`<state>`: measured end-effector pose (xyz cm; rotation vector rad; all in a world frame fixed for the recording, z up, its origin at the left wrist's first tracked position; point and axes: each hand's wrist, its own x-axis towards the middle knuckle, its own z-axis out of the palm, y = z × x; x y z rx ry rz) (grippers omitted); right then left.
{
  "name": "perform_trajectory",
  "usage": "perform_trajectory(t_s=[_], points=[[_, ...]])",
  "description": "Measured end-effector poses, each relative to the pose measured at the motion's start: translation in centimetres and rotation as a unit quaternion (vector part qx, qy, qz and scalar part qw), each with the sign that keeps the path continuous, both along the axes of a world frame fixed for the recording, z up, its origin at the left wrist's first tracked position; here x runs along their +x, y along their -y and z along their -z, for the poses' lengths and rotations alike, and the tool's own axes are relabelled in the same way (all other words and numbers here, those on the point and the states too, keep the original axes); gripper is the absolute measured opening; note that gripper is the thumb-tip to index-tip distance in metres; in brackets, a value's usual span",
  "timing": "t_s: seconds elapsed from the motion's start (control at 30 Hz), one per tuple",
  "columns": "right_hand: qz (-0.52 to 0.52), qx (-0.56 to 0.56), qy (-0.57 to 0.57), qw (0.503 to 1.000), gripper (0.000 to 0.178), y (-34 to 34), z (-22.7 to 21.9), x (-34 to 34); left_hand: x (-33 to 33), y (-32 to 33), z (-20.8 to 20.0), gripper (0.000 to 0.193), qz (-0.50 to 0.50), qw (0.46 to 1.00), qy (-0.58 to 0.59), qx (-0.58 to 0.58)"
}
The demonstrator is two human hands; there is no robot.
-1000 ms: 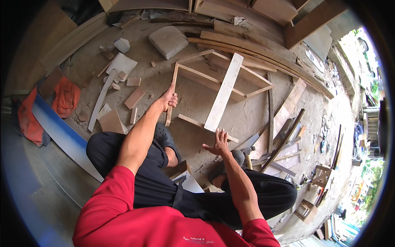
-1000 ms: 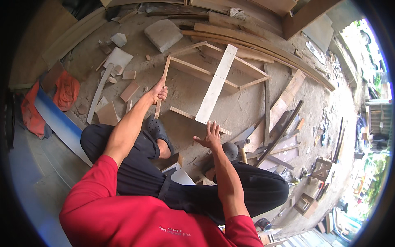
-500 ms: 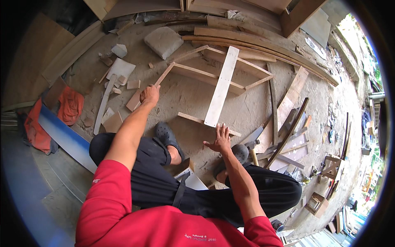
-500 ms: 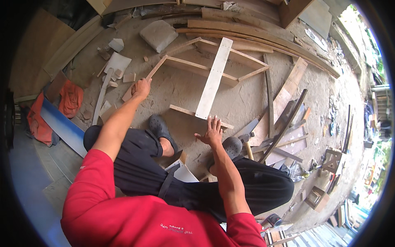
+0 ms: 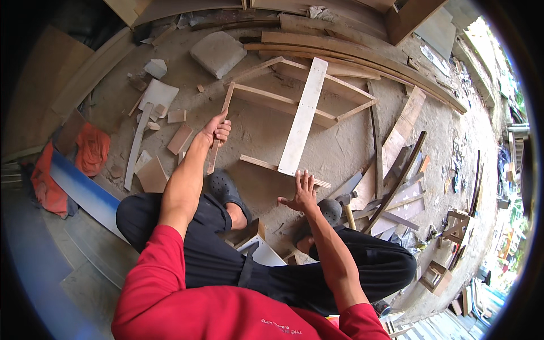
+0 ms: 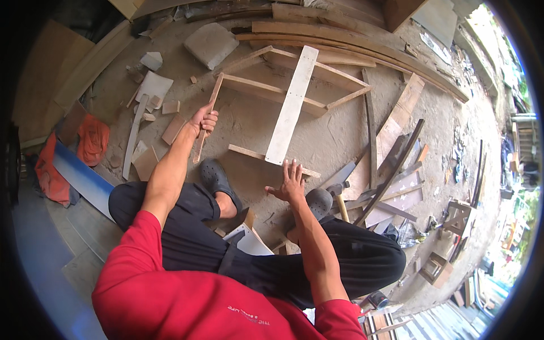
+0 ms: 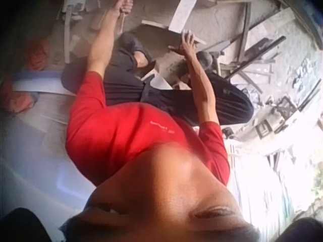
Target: The person assembles a wooden frame by fitting pieces together and hammering them. They then use a hand saw to cut a long metal strip that is placed across the frame.
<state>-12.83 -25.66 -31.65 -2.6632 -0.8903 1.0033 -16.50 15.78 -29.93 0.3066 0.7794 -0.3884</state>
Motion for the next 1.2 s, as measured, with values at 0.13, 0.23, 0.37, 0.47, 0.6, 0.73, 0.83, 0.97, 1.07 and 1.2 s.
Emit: perform_trajectory(t_s=[0.13, 0.23, 0.37, 0.47, 0.6, 0.73, 0.83, 0.97, 1.07, 1.2], points=[[0.007, -0.015, -0.001, 1.0, 0.13, 0.2, 0.3, 0.1, 1.0, 2.0, -1.8, 0.05, 0.007, 0.987, -0.082, 0.14], [0.001, -0.017, 0.002, 1.0, 0.13, -0.2, 0.2, -0.1, 1.5, 2.8, -0.3, 0.047, 0.036, 0.959, -0.107, 0.261], [0.0, -0.029, -0.012, 1.0, 0.131, -0.4, -0.1, -0.1, 2.6, 5.2, 1.3, 0.035, 0.011, 0.909, -0.152, 0.389], [0.001, -0.028, -0.011, 1.0, 0.131, -0.2, 0.0, 0.1, 3.2, 6.2, 1.4, 0.027, 0.027, 0.854, -0.209, 0.475], [0.001, -0.028, -0.009, 1.0, 0.131, -0.4, 0.1, 0.1, 3.0, 6.0, 2.0, 0.027, 0.132, 0.707, -0.309, 0.622], [0.003, -0.039, -0.011, 0.999, 0.132, -0.3, 0.1, 0.0, 3.0, 7.4, -0.1, 0.033, 0.204, 0.571, -0.344, 0.717], [0.002, -0.051, -0.021, 0.998, 0.132, -0.4, -0.2, 0.1, 1.8, 7.0, -1.8, 0.027, 0.246, 0.496, -0.322, 0.768], [0.002, -0.054, -0.013, 0.998, 0.133, -0.3, 0.1, -0.2, -0.2, 5.4, -2.4, 0.025, 0.39, 0.333, -0.193, 0.837], [0.006, -0.038, 0.004, 0.999, 0.134, -0.2, 0.8, -0.3, -0.3, 4.9, -4.2, 0.024, 0.382, 0.374, -0.196, 0.822], [0.006, -0.046, -0.029, 0.998, 0.134, -0.6, 0.3, -0.1, -2.8, 2.7, -4.6, 0.028, 0.378, 0.349, -0.165, 0.841]])
